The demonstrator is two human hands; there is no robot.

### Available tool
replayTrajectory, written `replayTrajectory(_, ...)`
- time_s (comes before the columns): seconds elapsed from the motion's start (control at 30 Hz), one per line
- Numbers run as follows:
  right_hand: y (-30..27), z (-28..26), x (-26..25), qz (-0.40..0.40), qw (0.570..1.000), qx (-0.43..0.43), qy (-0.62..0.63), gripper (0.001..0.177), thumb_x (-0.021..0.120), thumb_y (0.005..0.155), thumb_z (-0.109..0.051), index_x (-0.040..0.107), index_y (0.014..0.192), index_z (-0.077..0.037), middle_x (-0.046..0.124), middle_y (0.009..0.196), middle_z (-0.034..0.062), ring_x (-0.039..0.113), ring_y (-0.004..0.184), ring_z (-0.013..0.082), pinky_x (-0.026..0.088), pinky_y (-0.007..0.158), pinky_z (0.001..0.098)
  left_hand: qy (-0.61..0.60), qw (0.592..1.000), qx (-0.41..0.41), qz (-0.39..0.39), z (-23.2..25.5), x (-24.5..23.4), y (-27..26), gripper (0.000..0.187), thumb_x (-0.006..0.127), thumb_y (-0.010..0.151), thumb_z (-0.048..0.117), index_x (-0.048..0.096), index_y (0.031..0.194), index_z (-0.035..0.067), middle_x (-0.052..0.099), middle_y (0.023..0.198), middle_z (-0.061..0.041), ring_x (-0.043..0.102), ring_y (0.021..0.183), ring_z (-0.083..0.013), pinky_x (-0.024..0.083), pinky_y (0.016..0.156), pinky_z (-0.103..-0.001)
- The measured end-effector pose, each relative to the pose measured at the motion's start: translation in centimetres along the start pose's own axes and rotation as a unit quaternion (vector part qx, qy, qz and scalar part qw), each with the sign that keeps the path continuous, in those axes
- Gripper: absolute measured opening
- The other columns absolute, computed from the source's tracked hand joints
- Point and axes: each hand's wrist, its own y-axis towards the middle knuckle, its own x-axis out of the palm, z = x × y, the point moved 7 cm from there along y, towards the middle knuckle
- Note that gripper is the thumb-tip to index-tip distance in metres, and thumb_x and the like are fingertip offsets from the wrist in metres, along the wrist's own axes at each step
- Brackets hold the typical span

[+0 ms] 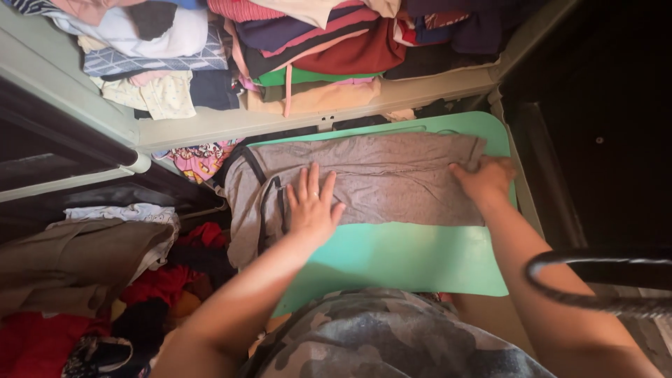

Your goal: Fold various pieces of clothing and place them in the closet.

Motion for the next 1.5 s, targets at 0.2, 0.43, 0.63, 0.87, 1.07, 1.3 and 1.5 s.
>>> replayTrajectory(0.2, 2.1, 2.7, -1.7, -0.071, 0.99, 0.033, 0.119, 0.057, 0.081, 0.083, -0.03, 0.064, 0.131, -0.003, 0.071, 0.124, 0.0212, 0.067, 0.115, 0.0375, 0.055, 0.098, 0.0475, 0.025, 0.997, -0.028, -0.061, 2.1, 2.5, 0.1, 0.087, 0.061, 0.093, 0.053, 0.023, 0.16, 0.013, 0.0, 0.166, -0.019, -0.002, 0.152, -0.0435, 0.004, 0.112, -0.075)
replayTrajectory(0.43, 2.5, 1.5, -8.4, -0.076, 0.996, 0.039, 0.026, 0.053, 0.069, 0.094, -0.016, 0.052, 0.142, -0.002, 0.064, 0.124, 0.0281, 0.065, 0.11, 0.0449, 0.057, 0.086, 0.0518, -0.073, 0.992, 0.103, 0.015, 3.2, -2.8, -3.9, 0.07, 0.074, 0.079, 0.024, 0.05, 0.144, 0.015, 0.032, 0.158, -0.016, 0.033, 0.143, -0.0408, 0.029, 0.114, -0.059)
replayTrajectory(0.63, 1.6, 0.2, -8.1, -0.076, 0.995, 0.006, -0.06, 0.044, 0.066, 0.093, -0.009, 0.055, 0.134, 0.0, 0.068, 0.119, 0.0313, 0.066, 0.108, 0.0488, 0.055, 0.088, 0.0537, -0.022, 0.999, 0.015, 0.025, -4.4, -4.7, -10.6, 0.053, 0.074, 0.062, 0.01, 0.066, 0.114, 0.018, 0.052, 0.137, -0.009, 0.051, 0.125, -0.0355, 0.039, 0.103, -0.053)
replayTrajectory(0.87, 2.3, 0.7, -7.7, -0.05, 0.996, -0.023, -0.073, 0.04, 0.067, 0.095, -0.012, 0.056, 0.132, 0.0, 0.069, 0.116, 0.0316, 0.066, 0.108, 0.0487, 0.055, 0.089, 0.0535, -0.04, 0.998, 0.033, 0.029, -5.6, -7.0, -11.8, 0.029, 0.082, 0.068, 0.024, 0.072, 0.094, 0.017, 0.058, 0.129, -0.01, 0.055, 0.115, -0.0365, 0.042, 0.094, -0.053)
replayTrajectory(1.07, 1.9, -0.6, -9.0, -0.064, 0.997, -0.002, -0.044, 0.038, 0.064, 0.1, -0.017, 0.055, 0.133, 0.0, 0.068, 0.118, 0.0325, 0.066, 0.11, 0.0489, 0.055, 0.091, 0.0526, -0.416, 0.896, -0.157, 0.019, -17.0, -0.4, -11.0, 0.017, 0.073, 0.09, 0.023, 0.068, 0.098, 0.008, 0.066, 0.106, -0.006, 0.061, 0.095, -0.0123, 0.049, 0.075, -0.026)
replayTrajectory(1.3, 1.9, -2.9, -9.8, -0.082, 0.994, -0.034, -0.058, 0.045, 0.064, 0.097, -0.015, 0.051, 0.138, -0.001, 0.067, 0.121, 0.0316, 0.065, 0.111, 0.0489, 0.054, 0.091, 0.0542, -0.578, 0.79, -0.197, -0.056, -15.3, -4.5, -8.2, 0.019, 0.071, 0.093, 0.019, 0.062, 0.082, 0.007, 0.067, 0.099, 0.002, 0.054, 0.085, -0.0092, 0.043, 0.073, -0.026)
replayTrajectory(1.5, 1.8, -3.0, -9.9, -0.099, 0.988, -0.027, -0.117, 0.046, 0.064, 0.097, -0.017, 0.051, 0.139, -0.004, 0.068, 0.119, 0.0288, 0.066, 0.108, 0.047, 0.055, 0.087, 0.0548, 0.075, 0.962, -0.071, -0.254, -13.1, -7.2, -7.9, 0.047, 0.066, 0.091, 0.056, 0.072, 0.075, 0.012, 0.074, 0.089, -0.01, 0.066, 0.091, -0.027, 0.044, 0.095, -0.045)
